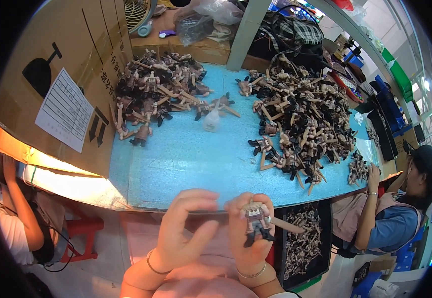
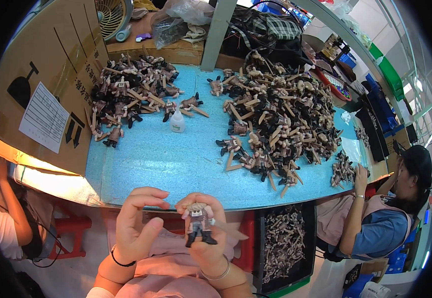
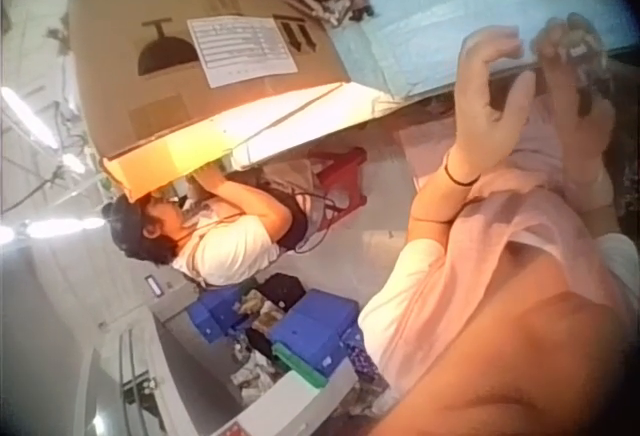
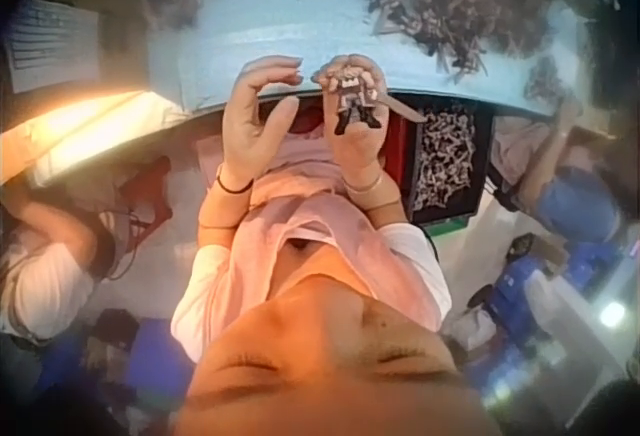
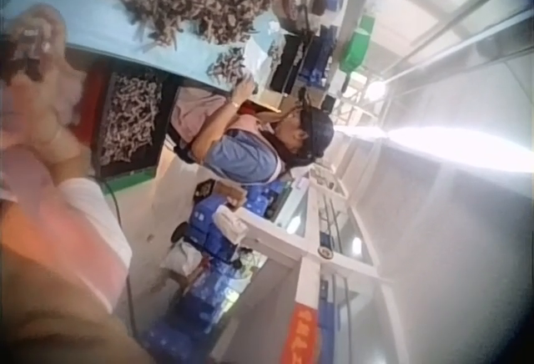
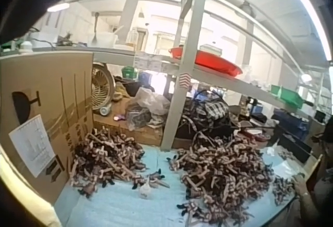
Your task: The person assembles small plastic toy figures by applying glue from a bottle to individual plastic parts and joining them together by hand.
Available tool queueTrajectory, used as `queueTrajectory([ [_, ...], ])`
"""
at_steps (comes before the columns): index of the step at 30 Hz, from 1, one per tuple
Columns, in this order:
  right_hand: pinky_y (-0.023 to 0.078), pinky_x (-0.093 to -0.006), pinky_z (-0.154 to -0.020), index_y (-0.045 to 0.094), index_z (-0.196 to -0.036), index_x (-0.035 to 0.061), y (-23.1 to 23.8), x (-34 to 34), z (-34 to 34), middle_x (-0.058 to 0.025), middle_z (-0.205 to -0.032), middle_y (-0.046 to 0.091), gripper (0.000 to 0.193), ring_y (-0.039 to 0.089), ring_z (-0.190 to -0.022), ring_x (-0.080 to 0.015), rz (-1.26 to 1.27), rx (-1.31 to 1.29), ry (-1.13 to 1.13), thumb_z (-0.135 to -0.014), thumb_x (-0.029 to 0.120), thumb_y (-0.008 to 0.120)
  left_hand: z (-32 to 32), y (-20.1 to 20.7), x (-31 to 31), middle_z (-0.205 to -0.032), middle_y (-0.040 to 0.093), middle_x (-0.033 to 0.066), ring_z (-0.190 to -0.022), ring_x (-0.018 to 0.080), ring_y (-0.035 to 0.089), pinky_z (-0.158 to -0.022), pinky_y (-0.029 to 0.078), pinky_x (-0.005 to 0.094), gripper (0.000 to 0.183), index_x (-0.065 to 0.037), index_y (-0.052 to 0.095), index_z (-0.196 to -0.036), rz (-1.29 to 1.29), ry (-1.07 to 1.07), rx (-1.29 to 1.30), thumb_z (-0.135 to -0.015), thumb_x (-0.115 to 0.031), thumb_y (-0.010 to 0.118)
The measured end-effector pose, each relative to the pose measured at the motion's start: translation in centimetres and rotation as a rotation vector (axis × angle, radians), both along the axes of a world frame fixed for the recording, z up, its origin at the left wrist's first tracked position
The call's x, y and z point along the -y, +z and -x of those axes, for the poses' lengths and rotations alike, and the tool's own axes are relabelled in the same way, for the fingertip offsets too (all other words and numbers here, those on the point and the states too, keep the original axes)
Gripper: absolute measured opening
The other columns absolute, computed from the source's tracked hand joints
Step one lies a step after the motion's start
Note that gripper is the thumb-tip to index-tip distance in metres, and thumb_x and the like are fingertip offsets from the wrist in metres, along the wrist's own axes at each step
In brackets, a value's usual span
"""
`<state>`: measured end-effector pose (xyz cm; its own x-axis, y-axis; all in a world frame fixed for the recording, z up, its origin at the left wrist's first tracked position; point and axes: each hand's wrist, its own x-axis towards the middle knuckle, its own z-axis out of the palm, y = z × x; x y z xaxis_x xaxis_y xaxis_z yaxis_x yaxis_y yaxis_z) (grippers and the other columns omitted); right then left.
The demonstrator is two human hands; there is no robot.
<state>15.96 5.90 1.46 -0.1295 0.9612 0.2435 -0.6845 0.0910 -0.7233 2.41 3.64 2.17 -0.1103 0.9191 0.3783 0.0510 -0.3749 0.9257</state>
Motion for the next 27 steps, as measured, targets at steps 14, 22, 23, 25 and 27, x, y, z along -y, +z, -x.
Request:
queueTrajectory([
  [14,0.038,-0.0312,-0.088,0.037,-0.123,-0.0012,0.4,1.0,0.4,-0.0108,-0.111,0.046,0.082,0.048,-0.096,-0.0164,0.12,0.234,-0.039,-0.071,0.053,0.068,-0.6,-0.5,-0.9,-0.116,0.048,0.0182,-0.1,0.0272,0.052,-0.085,0.043,0.0357,0.08,0.001,0.047,-0.122,-0.134,-0.042,-0.339,-0.067,-0.052,0.071],
  [22,0.038,-0.0311,-0.087,0.038,-0.125,-0.0033,-0.4,1.1,-0.1,-0.0101,-0.116,0.035,0.082,0.046,-0.099,-0.0173,0.17,0.397,0.086,-0.075,0.057,0.061,0.2,-1.4,-0.3,-0.105,0.051,0.0137,-0.091,0.021,0.052,-0.075,0.044,0.0287,0.072,0.001,0.051,-0.115,-0.024,-0.075,-0.149,-0.069,-0.051,0.071],
  [23,0.038,-0.0309,-0.087,0.039,-0.124,-0.0032,-0.1,0.8,-0.1,-0.0099,-0.114,0.036,0.08,0.045,-0.099,-0.0176,0.093,0.435,0.088,-0.075,0.056,0.062,0.4,-1.5,-0.3,-0.102,0.051,0.0121,-0.088,0.0191,0.051,-0.072,0.044,0.0268,0.071,0.001,0.052,-0.113,0.011,-0.114,-0.058,-0.069,-0.051,0.071],
  [25,0.038,-0.0307,-0.086,0.04,-0.123,-0.0032,-0.2,0.6,-0.6,-0.0097,-0.112,0.037,0.079,0.045,-0.099,-0.0179,0.026,0.473,0.094,-0.075,0.054,0.063,0.6,-1.7,-0.1,-0.097,0.051,0.0101,-0.083,0.0167,0.05,-0.07,0.042,0.0252,0.067,0.001,0.053,-0.109,0.021,-0.105,-0.029,-0.068,-0.049,0.071],
  [27,0.038,-0.0308,-0.085,0.042,-0.121,-0.0045,-1.0,0.5,-1.6,-0.011,-0.111,0.038,0.074,0.045,-0.098,-0.0189,-0.103,0.632,0.154,-0.075,0.048,0.065,0.9,-1.7,0.2,-0.094,0.051,0.0098,-0.081,0.0164,0.049,-0.07,0.041,0.0259,0.065,0.002,0.055,-0.105,0.022,-0.117,-0.012,-0.067,-0.048,0.071],
])
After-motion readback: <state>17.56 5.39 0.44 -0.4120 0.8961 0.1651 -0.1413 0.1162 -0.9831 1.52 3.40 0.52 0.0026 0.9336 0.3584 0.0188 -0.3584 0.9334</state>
